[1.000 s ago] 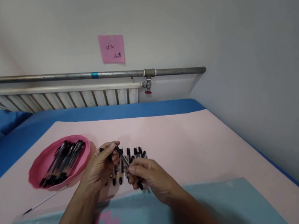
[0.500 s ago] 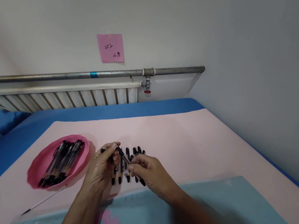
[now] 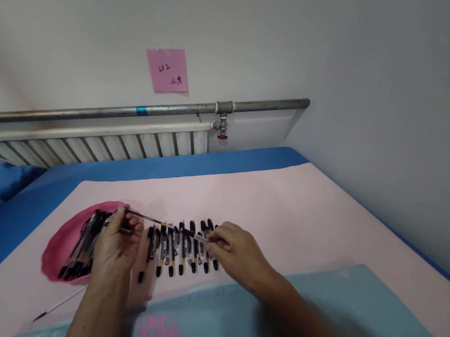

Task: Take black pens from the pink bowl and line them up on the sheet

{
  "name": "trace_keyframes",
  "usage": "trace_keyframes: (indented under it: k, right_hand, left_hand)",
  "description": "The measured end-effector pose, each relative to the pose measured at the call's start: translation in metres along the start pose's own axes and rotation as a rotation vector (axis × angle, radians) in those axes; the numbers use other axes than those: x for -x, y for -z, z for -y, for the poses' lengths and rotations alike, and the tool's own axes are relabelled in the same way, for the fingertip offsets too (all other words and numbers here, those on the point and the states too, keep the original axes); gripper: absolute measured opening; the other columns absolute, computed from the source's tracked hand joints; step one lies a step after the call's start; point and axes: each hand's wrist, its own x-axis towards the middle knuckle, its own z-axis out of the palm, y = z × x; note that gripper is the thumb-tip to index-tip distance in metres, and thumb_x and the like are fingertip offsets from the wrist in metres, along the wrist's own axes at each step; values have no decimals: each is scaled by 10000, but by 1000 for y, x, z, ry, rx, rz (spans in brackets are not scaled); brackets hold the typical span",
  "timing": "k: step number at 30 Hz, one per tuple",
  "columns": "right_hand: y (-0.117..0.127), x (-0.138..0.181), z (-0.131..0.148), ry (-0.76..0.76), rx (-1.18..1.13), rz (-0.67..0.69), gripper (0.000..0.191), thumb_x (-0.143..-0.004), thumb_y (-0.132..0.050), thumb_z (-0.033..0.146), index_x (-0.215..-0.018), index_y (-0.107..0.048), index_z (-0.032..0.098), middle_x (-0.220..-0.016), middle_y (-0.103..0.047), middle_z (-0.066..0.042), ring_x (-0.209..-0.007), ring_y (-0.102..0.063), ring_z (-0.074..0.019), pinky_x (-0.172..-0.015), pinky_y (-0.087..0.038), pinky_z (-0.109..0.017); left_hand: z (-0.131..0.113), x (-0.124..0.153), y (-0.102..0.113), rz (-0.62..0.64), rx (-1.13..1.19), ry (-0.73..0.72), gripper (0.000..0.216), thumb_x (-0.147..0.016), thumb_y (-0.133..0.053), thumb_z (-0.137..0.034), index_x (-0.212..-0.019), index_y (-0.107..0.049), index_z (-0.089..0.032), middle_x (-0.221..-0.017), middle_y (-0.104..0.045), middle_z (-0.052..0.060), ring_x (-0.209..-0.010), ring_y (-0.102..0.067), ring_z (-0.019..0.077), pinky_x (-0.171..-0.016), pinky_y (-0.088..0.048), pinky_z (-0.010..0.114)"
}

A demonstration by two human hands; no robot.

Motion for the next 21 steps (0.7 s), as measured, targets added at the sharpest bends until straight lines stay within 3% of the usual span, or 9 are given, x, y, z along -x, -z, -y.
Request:
trace_keyframes:
  k: [2,4,10,14,21]
  right_hand:
    - [11,-4,-6,17,103,-45,169,-792,-504,269,-760,-650,190,-780,-597,-41,-773,-524,-143,-674,-349,-236]
    - [21,-7,-13,-59,190,-53,217,-809,-470,279,-769,-660,182,-773,-607,-52,-752,-532,-146,-657,-344,-236]
    - [17,-13,-31,-359,228,93,197,-768,-469,237,-782,-647,154,-700,-636,-46,-588,-540,-122,-518,-309,-216]
    - [2,-13,-36,-363,208,134,188,-754,-470,222,-802,-638,153,-660,-625,-31,-516,-521,-101,-476,-297,-201]
    - [-6,-13,-41,-307,211,106,209,-777,-456,257,-800,-630,145,-757,-633,-66,-643,-543,-135,-531,-323,-213]
  left_hand:
    - [-7,-1,1,-33,12,-22,207,-826,-465,-136,-629,-524,-116,-523,-484,-32,-439,-456,46,-402,-376,145]
    - [-9,-1,0,-54,9,-24,208,-828,-456,-129,-631,-522,-117,-523,-489,-32,-441,-463,48,-408,-387,147]
    - [7,4,-4,7,-67,94,130,-794,-497,-120,-681,-560,-109,-536,-492,-26,-450,-471,53,-405,-389,144]
    - [19,6,-3,33,-126,116,49,-743,-563,-138,-704,-581,-116,-550,-494,-30,-459,-476,53,-416,-396,147]
    - [24,10,-4,61,-163,152,37,-689,-622,-136,-692,-591,-116,-543,-506,-26,-464,-482,54,-423,-403,150]
